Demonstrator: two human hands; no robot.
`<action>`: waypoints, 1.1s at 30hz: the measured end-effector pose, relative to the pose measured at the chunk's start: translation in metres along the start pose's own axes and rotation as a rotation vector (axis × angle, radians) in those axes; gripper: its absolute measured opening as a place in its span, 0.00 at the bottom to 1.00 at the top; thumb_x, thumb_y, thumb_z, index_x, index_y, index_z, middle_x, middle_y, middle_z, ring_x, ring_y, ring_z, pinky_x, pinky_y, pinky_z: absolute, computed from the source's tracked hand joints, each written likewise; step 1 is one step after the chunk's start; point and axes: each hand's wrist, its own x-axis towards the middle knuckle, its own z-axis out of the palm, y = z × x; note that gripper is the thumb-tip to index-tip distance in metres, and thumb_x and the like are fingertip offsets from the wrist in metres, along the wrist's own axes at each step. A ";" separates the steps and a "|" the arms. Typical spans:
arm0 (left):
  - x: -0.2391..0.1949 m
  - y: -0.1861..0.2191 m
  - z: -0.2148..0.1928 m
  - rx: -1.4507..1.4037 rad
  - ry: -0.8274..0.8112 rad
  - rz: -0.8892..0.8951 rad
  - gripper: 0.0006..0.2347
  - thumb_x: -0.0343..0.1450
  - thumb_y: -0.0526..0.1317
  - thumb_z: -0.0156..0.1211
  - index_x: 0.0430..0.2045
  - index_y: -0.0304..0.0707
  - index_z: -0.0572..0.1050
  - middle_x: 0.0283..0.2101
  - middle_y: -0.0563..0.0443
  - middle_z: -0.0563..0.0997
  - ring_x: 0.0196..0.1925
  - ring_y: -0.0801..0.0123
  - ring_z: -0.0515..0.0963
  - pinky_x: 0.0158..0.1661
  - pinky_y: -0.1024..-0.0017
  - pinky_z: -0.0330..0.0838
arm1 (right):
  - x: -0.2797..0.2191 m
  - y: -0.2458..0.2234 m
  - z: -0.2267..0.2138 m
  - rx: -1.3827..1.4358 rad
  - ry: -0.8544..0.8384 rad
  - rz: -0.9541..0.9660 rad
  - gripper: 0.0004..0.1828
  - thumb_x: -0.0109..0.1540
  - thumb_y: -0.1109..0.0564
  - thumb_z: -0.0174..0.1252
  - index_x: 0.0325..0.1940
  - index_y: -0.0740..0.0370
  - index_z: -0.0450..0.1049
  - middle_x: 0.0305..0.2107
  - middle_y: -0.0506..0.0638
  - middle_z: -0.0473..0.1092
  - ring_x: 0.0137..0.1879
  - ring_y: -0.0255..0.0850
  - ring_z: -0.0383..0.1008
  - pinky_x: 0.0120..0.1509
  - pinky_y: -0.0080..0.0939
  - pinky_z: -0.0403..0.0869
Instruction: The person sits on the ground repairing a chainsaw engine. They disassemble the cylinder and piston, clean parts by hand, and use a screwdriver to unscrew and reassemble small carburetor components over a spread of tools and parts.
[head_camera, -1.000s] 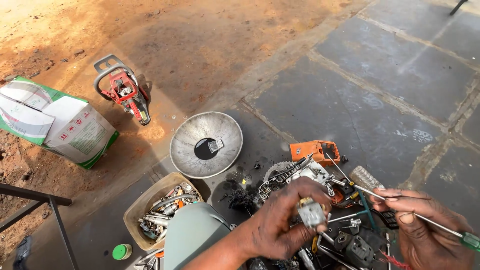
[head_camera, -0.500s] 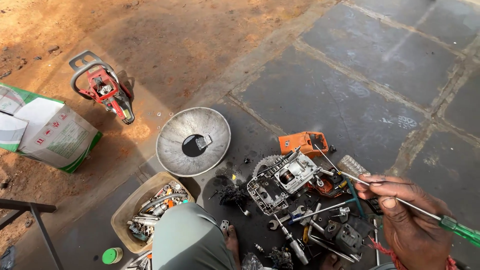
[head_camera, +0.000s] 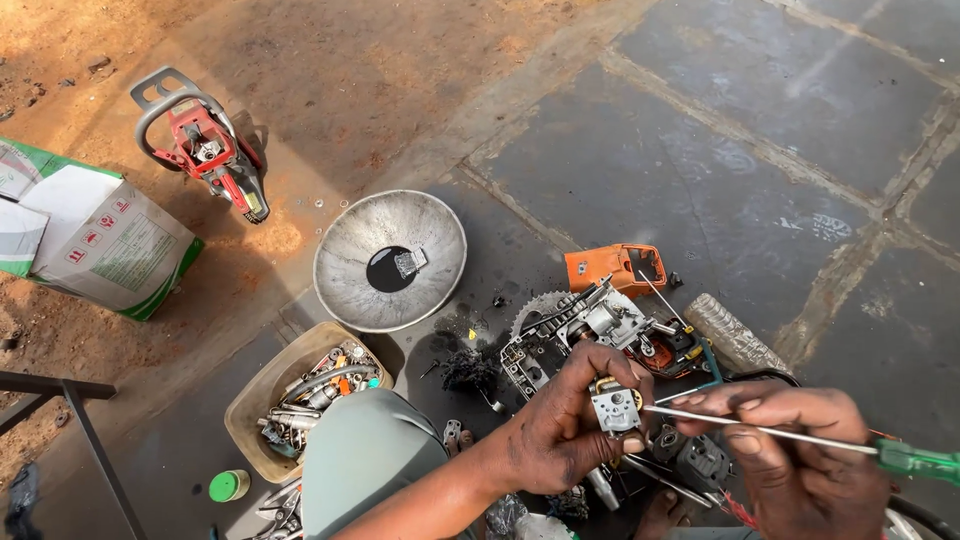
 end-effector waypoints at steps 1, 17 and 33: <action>0.002 -0.001 -0.002 -0.003 -0.006 0.004 0.20 0.76 0.24 0.59 0.57 0.42 0.60 0.50 0.50 0.68 0.53 0.72 0.74 0.50 0.74 0.76 | -0.003 0.003 0.002 -0.015 -0.023 0.015 0.08 0.68 0.69 0.53 0.52 0.70 0.66 0.43 0.68 0.73 0.55 0.57 0.81 0.57 0.60 0.81; 0.003 -0.013 -0.006 0.509 0.044 0.014 0.21 0.75 0.30 0.62 0.61 0.40 0.62 0.55 0.47 0.68 0.62 0.61 0.73 0.63 0.61 0.69 | 0.011 -0.001 0.026 -0.579 -0.200 -0.269 0.09 0.65 0.67 0.55 0.48 0.66 0.64 0.40 0.64 0.77 0.52 0.50 0.83 0.45 0.42 0.82; 0.001 -0.022 -0.004 0.379 -0.003 0.006 0.20 0.73 0.26 0.62 0.57 0.39 0.64 0.56 0.49 0.66 0.63 0.65 0.69 0.64 0.64 0.66 | 0.015 -0.006 0.023 -0.460 -0.123 0.058 0.06 0.67 0.64 0.53 0.47 0.70 0.69 0.35 0.57 0.78 0.41 0.40 0.84 0.41 0.35 0.82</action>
